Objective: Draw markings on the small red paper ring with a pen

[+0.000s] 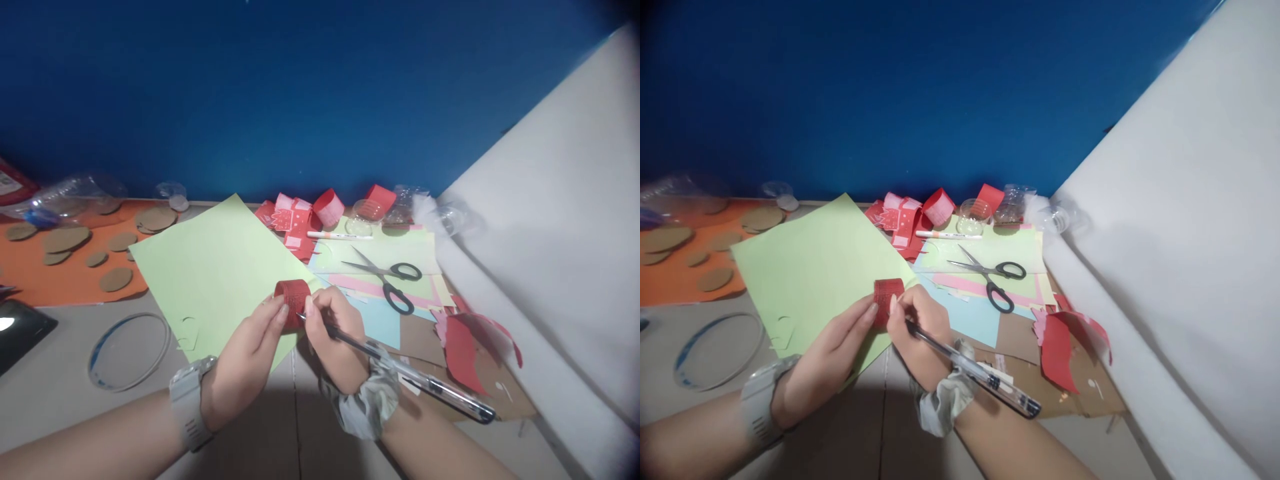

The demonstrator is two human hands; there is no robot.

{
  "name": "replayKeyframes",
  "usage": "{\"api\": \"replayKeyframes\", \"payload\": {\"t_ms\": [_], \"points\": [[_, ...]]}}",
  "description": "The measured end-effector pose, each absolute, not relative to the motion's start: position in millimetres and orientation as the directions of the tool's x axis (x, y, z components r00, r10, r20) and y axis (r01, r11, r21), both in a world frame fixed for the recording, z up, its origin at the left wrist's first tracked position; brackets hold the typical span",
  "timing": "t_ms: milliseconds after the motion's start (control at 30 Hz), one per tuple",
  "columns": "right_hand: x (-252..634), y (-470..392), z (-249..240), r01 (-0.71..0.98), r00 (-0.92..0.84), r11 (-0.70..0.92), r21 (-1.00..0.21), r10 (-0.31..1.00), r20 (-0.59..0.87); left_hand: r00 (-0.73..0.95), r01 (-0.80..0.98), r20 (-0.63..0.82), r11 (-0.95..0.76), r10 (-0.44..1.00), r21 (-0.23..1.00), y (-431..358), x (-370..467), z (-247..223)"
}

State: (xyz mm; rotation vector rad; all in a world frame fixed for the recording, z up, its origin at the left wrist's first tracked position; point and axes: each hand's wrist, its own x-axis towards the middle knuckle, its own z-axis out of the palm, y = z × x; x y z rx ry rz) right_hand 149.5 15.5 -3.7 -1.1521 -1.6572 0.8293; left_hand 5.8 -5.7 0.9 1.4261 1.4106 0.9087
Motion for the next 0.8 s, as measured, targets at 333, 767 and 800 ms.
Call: {"api": "replayKeyframes", "payload": {"t_ms": [333,767,800], "points": [[148.9,14.8,-3.2,0.295,-0.126,0.307,-0.905,0.951,0.282,0.060,0.307,-0.099,0.077,0.993,0.948,-6.8,5.6,-1.3],[151.9,16.0,-4.5,0.309,-0.181,0.344,-0.887,0.937,0.300,0.092,0.267,-0.066,0.039,0.994,0.963,-5.0,6.2,-0.3],[151.5,15.9,-4.4,0.312,-0.174,0.345,-0.885,0.937,0.304,0.092,0.261,-0.064,0.038,0.994,0.965,-4.9,6.4,0.1]]}}
